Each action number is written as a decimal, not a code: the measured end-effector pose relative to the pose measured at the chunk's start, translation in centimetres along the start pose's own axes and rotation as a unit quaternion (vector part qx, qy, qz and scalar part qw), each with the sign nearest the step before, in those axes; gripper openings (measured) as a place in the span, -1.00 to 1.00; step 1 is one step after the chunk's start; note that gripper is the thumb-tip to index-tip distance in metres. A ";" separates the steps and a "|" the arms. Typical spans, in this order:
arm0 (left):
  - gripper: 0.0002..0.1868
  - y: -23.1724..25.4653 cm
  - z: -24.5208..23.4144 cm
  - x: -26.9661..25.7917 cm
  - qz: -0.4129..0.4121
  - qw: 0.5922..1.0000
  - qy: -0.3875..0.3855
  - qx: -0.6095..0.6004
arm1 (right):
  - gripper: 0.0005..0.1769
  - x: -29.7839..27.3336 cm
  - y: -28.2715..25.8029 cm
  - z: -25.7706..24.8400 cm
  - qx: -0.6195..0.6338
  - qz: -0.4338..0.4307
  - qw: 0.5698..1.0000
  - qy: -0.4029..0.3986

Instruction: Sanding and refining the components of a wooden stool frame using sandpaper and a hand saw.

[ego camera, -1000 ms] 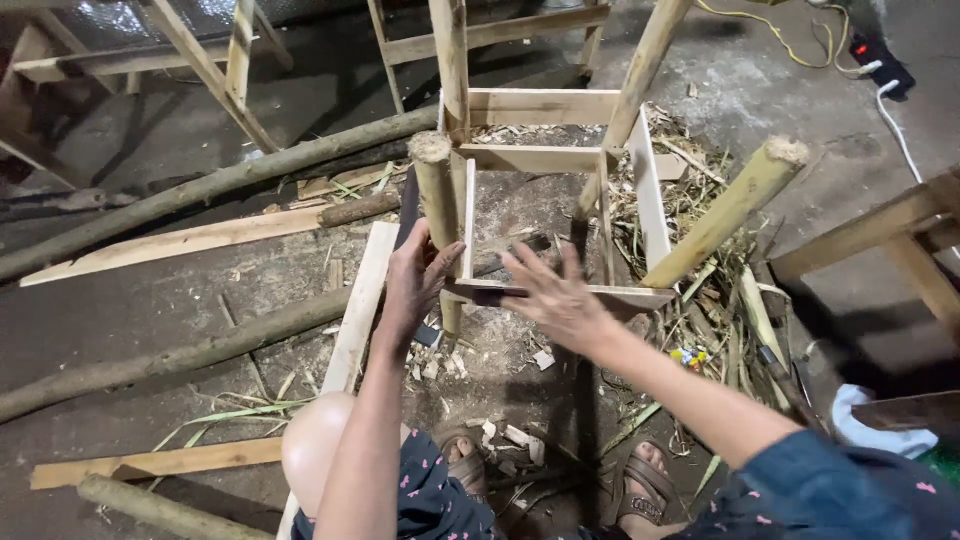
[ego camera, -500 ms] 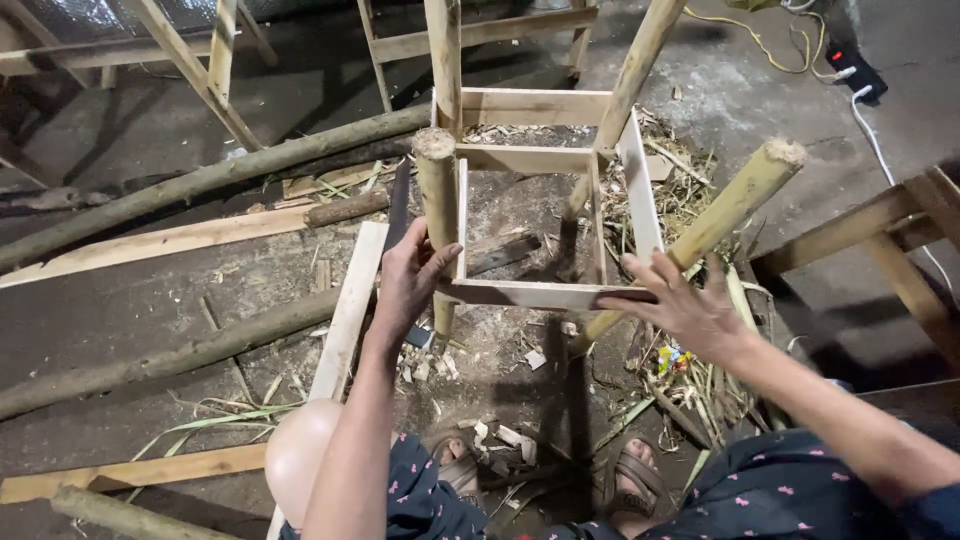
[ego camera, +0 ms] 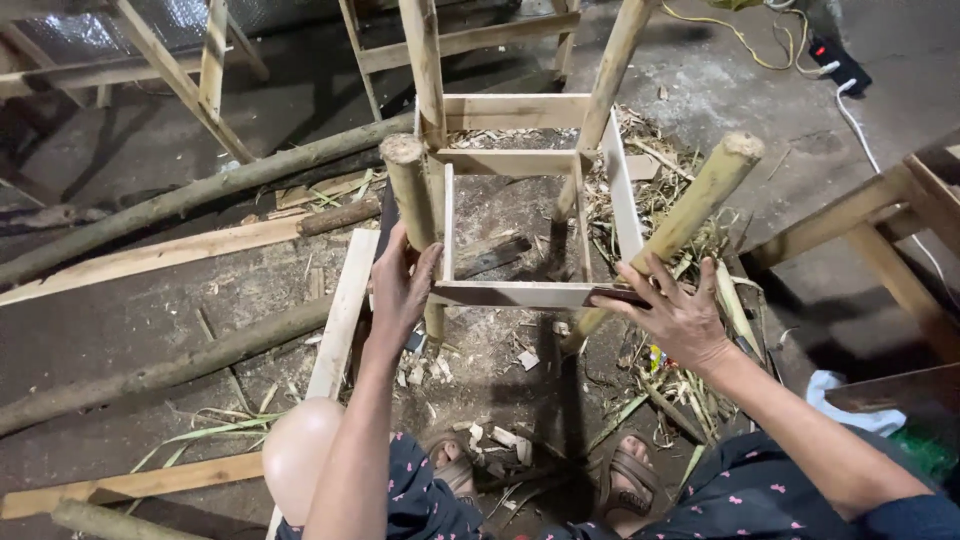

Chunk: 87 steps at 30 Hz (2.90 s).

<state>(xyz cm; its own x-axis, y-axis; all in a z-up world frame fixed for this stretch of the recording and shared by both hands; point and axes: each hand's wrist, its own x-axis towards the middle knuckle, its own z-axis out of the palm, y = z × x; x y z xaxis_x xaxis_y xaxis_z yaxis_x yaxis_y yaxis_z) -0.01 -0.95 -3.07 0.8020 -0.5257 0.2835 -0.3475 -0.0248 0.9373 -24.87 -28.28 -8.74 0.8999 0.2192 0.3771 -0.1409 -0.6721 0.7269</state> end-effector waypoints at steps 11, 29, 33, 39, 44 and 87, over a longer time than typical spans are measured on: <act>-0.24 -0.4 4.0 -2.3 0.303 0.856 0.274 0.318 | -0.78 -0.7 0.9 -0.7 0.218 0.198 0.946 0.138; -0.51 -2.0 9.5 -4.7 0.260 0.869 0.096 0.411 | -0.36 2.4 8.7 -2.7 0.725 0.688 0.030 0.027; -0.56 -0.3 10.8 -5.4 0.273 0.916 0.064 0.288 | -0.42 2.6 9.7 -4.6 0.886 0.440 -0.027 0.146; -0.42 8.2 12.0 -7.7 0.172 0.977 -0.116 -0.054 | -0.28 6.0 6.3 -9.0 0.953 0.219 0.207 0.019; -0.72 7.3 11.8 -8.9 -0.140 0.934 -0.070 -0.321 | -0.15 8.9 1.0 -10.2 0.868 0.245 0.429 -0.051; -0.35 3.3 9.4 -9.1 -0.346 0.789 0.128 -0.492 | -0.44 2.9 5.3 4.4 0.648 0.646 0.402 -0.029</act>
<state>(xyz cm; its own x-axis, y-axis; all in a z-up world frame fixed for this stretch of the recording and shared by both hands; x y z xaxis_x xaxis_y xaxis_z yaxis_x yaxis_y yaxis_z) -13.03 -4.30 -4.43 0.7500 -0.4839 -0.4510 0.6603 0.5071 0.5540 -21.21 -34.33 -6.32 0.4338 -0.8973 -0.0822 -0.2063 -0.0101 -0.9784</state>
